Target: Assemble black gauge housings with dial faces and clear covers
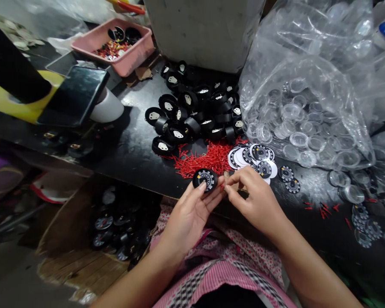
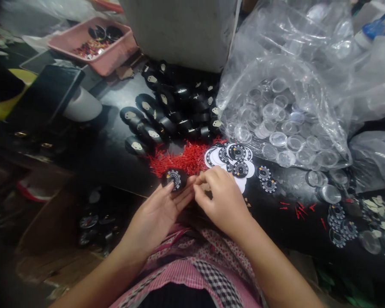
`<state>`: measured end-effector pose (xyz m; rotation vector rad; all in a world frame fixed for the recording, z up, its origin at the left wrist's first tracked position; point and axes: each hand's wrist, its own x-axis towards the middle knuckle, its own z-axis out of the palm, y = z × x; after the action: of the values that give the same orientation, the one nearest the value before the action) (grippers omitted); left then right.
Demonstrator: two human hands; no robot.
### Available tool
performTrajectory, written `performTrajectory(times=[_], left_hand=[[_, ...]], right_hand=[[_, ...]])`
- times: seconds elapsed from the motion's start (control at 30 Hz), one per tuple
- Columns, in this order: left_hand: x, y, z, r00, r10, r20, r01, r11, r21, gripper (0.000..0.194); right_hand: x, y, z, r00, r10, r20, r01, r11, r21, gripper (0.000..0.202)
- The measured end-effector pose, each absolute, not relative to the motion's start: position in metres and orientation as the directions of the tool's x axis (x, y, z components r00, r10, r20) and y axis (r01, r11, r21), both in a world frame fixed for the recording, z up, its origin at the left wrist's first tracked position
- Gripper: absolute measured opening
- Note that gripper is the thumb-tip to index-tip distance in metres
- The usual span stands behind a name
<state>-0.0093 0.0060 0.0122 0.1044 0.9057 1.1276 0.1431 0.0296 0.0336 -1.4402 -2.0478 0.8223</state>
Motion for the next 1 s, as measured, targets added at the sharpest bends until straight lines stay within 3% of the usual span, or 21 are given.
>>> performTrajectory(times=[0.1, 0.23, 0.5, 0.8, 1.0], left_hand=[[-0.007, 0.001, 0.011, 0.075, 0.865, -0.496, -0.685, 0.406, 0.605, 0.020], [-0.007, -0.002, 0.012, 0.072, 0.894, -0.443, -0.679, 0.370, 0.635, 0.022], [-0.004, 0.006, 0.010, 0.025, 0.896, -0.443, -0.625, 0.359, 0.693, 0.044], [0.005, 0.000, -0.002, 0.078, 0.926, -0.370, -0.407, 0.368, 0.836, 0.028], [0.001, -0.002, 0.005, 0.041, 0.947, -0.320, -0.354, 0.313, 0.881, 0.026]], right_hand=[[0.141, 0.028, 0.036, -0.308, 0.950, 0.041, 0.717, 0.260, -0.647, 0.005], [0.142, 0.026, 0.037, -0.292, 0.954, 0.068, 0.751, 0.273, -0.601, 0.008], [0.145, 0.022, 0.044, -0.224, 0.972, 0.068, 0.520, 0.178, -0.835, 0.013], [0.141, 0.019, 0.044, -0.241, 0.970, 0.034, 0.666, 0.191, -0.721, 0.012], [0.141, 0.016, 0.047, -0.229, 0.973, 0.030, 0.629, 0.171, -0.758, 0.013]])
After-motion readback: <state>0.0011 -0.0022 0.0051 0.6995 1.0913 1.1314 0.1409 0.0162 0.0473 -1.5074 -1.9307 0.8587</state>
